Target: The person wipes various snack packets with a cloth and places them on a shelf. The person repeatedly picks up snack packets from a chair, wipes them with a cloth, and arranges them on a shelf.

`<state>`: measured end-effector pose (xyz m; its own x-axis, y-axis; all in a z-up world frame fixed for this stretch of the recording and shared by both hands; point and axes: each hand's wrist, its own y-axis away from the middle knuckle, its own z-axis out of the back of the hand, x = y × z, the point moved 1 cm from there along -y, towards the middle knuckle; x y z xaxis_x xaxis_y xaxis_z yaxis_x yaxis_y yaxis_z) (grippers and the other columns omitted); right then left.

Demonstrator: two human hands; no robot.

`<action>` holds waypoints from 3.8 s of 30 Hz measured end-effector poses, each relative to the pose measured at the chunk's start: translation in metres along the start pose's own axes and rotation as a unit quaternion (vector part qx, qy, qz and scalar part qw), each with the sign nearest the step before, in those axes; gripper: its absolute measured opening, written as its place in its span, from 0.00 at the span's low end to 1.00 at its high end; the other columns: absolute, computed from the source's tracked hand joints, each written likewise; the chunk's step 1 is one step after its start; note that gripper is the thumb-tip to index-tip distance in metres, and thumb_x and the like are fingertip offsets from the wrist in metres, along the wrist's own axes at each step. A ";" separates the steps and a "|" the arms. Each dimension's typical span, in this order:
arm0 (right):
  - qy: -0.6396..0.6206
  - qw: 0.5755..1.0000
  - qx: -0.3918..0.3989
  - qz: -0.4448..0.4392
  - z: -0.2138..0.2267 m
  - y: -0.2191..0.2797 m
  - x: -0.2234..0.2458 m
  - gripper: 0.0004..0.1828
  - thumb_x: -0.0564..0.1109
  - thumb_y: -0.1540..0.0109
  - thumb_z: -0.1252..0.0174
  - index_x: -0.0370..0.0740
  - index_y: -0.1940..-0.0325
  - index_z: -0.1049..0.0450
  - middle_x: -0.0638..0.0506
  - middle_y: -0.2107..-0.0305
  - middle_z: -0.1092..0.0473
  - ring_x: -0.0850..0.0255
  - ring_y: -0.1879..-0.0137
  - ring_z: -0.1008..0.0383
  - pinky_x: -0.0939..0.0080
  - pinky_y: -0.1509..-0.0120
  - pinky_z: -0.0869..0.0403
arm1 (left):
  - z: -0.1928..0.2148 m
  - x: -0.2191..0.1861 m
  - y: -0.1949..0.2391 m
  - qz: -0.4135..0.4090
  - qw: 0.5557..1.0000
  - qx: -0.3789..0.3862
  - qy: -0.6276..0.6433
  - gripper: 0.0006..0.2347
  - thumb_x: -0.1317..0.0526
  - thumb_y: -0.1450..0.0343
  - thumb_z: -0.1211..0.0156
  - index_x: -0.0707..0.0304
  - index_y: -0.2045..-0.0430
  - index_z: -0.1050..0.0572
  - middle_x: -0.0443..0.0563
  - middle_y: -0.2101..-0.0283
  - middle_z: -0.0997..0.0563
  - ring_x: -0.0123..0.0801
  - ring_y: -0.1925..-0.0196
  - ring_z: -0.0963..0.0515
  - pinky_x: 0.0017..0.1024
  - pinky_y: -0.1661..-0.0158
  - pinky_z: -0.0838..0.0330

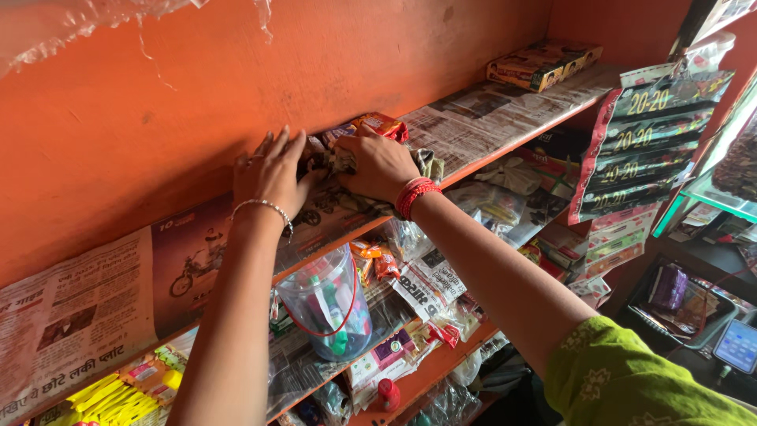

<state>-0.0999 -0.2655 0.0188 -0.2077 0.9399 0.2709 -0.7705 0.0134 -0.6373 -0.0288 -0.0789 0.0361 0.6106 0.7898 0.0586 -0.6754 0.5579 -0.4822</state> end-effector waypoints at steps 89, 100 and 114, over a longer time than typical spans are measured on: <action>0.227 0.804 -0.088 -0.543 -0.067 0.891 -0.159 0.34 0.40 0.53 0.31 0.44 0.41 0.29 0.46 0.49 0.32 0.47 0.47 0.29 0.49 0.43 0.28 | -0.504 -0.598 0.498 -0.551 0.766 0.115 0.311 0.12 0.56 0.30 0.40 0.57 0.56 0.19 0.46 0.50 0.17 0.36 0.38 0.24 0.46 0.33 0.42; 0.238 0.769 -0.017 -0.593 -0.144 1.023 -0.186 0.34 0.40 0.52 0.31 0.42 0.42 0.29 0.45 0.50 0.32 0.49 0.50 0.28 0.50 0.46 0.27 | -0.634 -0.644 0.566 -0.613 0.737 0.124 0.256 0.08 0.58 0.31 0.40 0.58 0.62 0.20 0.49 0.55 0.16 0.37 0.42 0.22 0.48 0.37 0.37; 0.161 0.746 -0.040 -0.645 -0.176 1.087 -0.203 0.37 0.40 0.52 0.32 0.42 0.39 0.32 0.44 0.47 0.33 0.44 0.44 0.31 0.47 0.41 0.30 | -0.716 -0.690 0.670 -0.548 0.666 0.498 0.085 0.38 0.50 0.31 0.35 0.52 0.28 0.51 0.56 0.27 0.43 0.53 0.35 0.31 0.52 0.38 0.38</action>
<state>-0.7896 -0.3813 -0.8560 0.8407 0.1607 0.5171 -0.1631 0.9857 -0.0413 -0.6065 -0.4324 -0.9531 0.9439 -0.2246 -0.2422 0.3273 0.7347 0.5942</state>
